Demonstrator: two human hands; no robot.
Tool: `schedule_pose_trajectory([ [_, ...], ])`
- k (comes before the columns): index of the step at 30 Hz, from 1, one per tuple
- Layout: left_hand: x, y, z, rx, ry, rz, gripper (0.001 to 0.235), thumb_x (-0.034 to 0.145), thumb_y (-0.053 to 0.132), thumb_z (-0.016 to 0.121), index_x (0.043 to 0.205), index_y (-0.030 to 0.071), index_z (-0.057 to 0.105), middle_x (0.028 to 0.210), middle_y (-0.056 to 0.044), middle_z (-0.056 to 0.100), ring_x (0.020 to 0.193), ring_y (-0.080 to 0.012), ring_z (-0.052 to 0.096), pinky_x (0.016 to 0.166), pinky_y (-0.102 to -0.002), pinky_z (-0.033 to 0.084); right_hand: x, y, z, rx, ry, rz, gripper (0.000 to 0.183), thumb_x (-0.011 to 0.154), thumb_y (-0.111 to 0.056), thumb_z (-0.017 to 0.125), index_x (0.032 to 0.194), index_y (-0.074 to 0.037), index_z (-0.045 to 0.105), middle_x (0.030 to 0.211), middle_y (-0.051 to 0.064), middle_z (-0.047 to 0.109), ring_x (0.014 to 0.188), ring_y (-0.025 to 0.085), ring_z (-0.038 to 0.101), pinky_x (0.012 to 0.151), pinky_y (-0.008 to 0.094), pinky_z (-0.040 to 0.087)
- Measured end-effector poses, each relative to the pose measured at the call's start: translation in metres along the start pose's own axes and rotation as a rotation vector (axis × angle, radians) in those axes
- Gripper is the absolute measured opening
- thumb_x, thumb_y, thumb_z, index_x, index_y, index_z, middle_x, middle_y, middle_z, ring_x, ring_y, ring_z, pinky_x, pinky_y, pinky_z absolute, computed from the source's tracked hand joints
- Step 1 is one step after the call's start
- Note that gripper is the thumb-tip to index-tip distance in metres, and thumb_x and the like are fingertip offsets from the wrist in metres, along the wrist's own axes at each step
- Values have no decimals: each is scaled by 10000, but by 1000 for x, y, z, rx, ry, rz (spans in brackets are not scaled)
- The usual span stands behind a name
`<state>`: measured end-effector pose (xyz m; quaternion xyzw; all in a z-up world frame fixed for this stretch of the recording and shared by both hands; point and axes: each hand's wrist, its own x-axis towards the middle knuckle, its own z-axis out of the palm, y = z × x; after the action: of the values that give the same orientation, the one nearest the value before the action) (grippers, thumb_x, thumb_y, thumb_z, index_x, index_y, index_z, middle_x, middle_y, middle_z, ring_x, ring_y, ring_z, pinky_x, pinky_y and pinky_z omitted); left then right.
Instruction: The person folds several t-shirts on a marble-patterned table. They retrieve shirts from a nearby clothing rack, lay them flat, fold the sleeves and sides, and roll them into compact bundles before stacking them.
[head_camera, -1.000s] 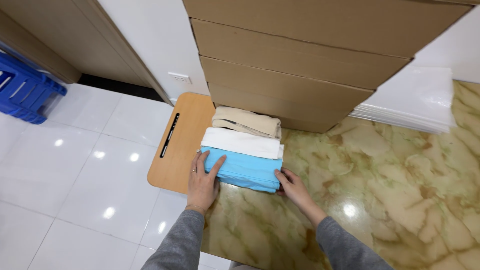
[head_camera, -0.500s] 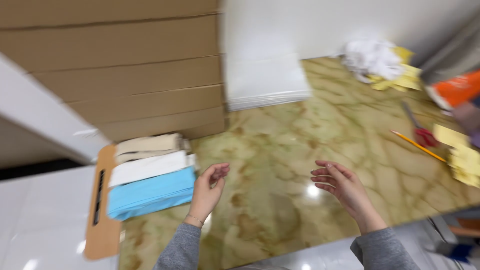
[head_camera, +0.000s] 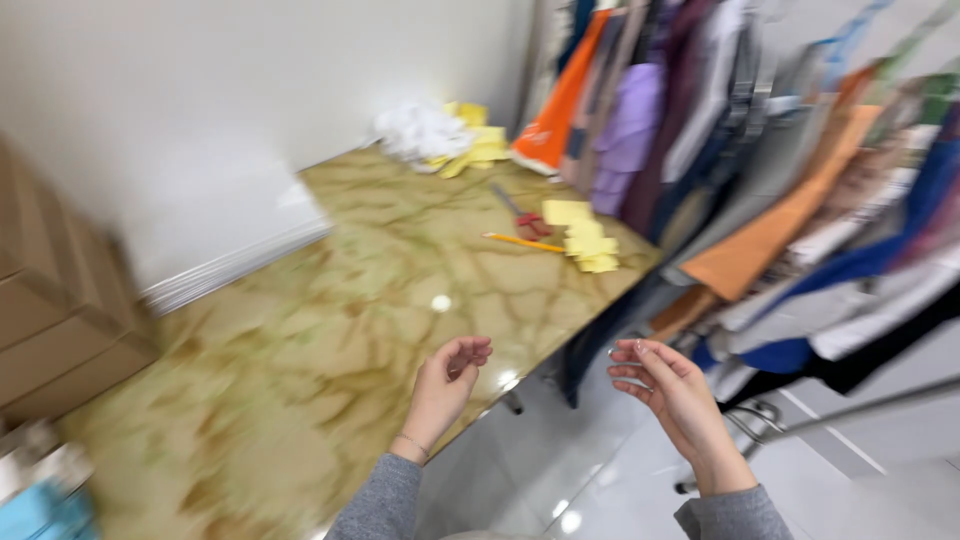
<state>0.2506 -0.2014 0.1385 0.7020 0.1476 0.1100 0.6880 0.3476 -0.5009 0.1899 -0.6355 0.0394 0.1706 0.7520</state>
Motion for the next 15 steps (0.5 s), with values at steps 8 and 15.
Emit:
schedule_pose_trajectory([
  [8, 74, 2, 167, -9, -350, 83, 473, 818, -73, 478, 1160, 86, 762, 1113, -67, 827, 1033, -140, 787, 974, -255, 612, -15, -42, -118, 112, 264, -66, 304, 1042, -135, 577, 1194, 96, 703, 1045, 283, 735, 1029, 389, 718, 899, 498, 574],
  [15, 129, 59, 297, -89, -671, 112, 481, 836, -91, 446, 1188, 65, 734, 1173, -78, 811, 1120, -158, 771, 1044, -268, 594, 7, -73, -184, 125, 429, -88, 319, 1020, -96, 598, 1159, 148, 750, 1013, 294, 754, 969, 394, 723, 889, 508, 597],
])
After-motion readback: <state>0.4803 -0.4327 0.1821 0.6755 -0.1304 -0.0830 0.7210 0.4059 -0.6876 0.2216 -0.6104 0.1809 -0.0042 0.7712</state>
